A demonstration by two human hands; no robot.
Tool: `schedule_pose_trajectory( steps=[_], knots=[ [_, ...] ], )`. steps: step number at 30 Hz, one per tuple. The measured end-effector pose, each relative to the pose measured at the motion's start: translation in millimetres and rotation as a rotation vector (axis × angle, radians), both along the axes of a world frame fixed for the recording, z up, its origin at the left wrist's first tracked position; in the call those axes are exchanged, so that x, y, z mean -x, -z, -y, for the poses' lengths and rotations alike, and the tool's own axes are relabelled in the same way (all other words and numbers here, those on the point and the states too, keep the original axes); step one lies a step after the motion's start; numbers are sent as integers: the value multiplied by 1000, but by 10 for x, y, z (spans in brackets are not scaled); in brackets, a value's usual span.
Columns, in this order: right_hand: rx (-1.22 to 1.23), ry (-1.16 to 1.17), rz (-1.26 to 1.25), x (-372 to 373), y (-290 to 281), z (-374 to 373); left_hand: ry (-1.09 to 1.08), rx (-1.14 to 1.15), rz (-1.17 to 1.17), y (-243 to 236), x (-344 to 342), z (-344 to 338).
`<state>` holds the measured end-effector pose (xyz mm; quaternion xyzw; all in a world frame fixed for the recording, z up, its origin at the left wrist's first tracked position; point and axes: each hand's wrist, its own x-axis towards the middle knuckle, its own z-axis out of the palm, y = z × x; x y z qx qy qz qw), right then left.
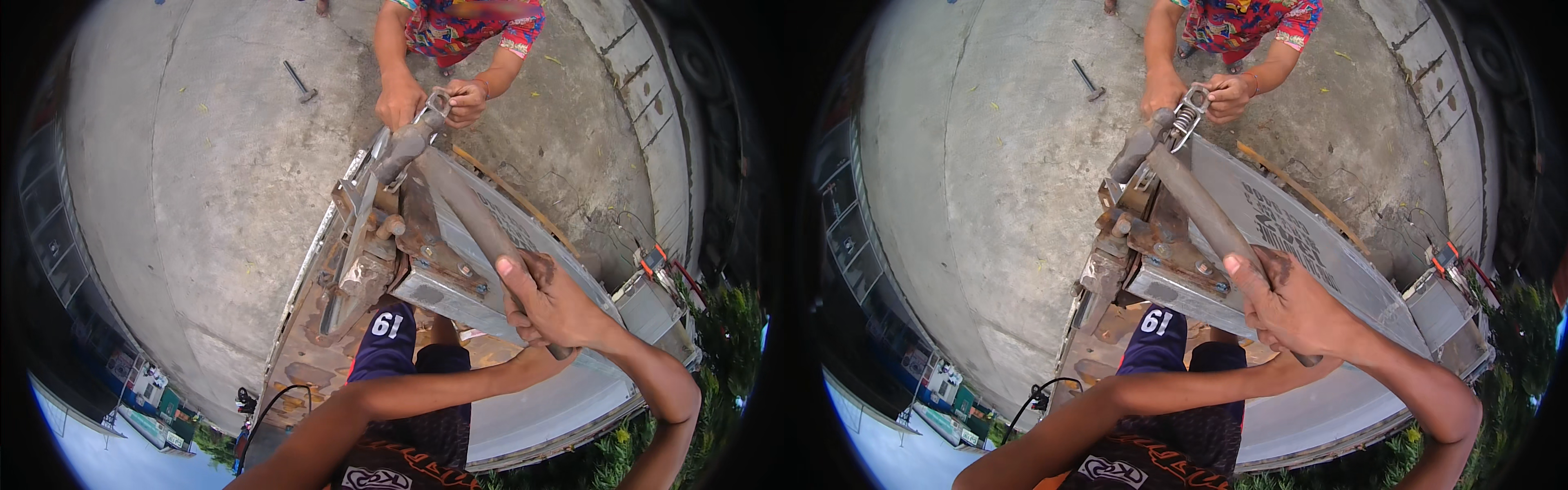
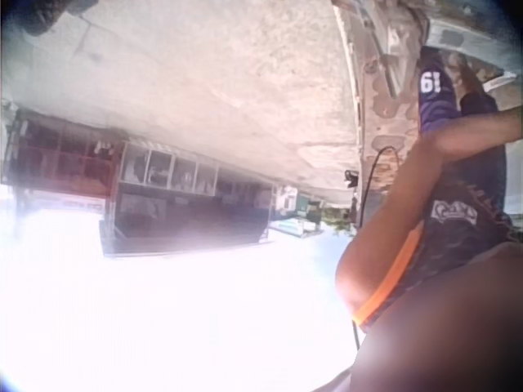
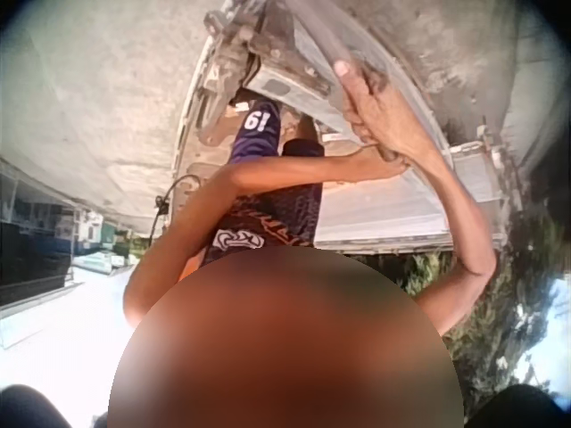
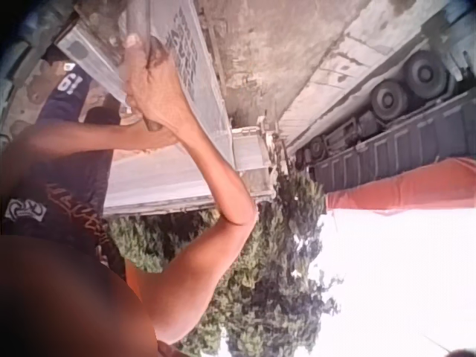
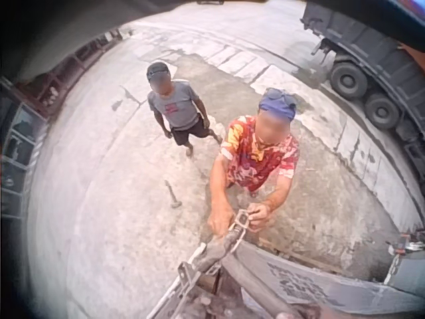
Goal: The person holds a long metal frame on a truck bed while another person hammers it. The person repositions the frame multiple times and uses a hammer to tap it into place. The frame is adjusted and aligned with the truck bed structure.
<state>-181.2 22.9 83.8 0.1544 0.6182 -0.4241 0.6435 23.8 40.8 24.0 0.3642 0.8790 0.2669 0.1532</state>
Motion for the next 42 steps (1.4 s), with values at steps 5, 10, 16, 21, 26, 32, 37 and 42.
schedule_pose_trajectory(
  steps=[5, 10, 16, 21, 26, 32, 37, 42],
  knots=[
    [-55, 101, 37, -180, 186, -315, 21, -73, 46, -4, 2, 23],
    [-181, 415, -224, 95, -173, -281, -36, -21, -88, 63, 35, 12],
    [107, -41, -367, 21, -240, 102, -87, -93, -13, 106, 23, -25],
    [-140, 313, -220, 21, -169, -317, -78, -39, -58, 106, 41, -10],
    [-116, 502, -404, -15, -265, -297, -76, -82, -54, 98, 3, -23],
    [400, -608, -197, -296, -286, 221, -101, -175, 0, 85, -24, -31],
    [221, -323, -335, -212, -542, 59, -161, -241, -19, 103, -3, -64],
    [-222, 493, -443, -200, -511, 15, -100, -139, -28, 202, -87, -108]
  ],
)
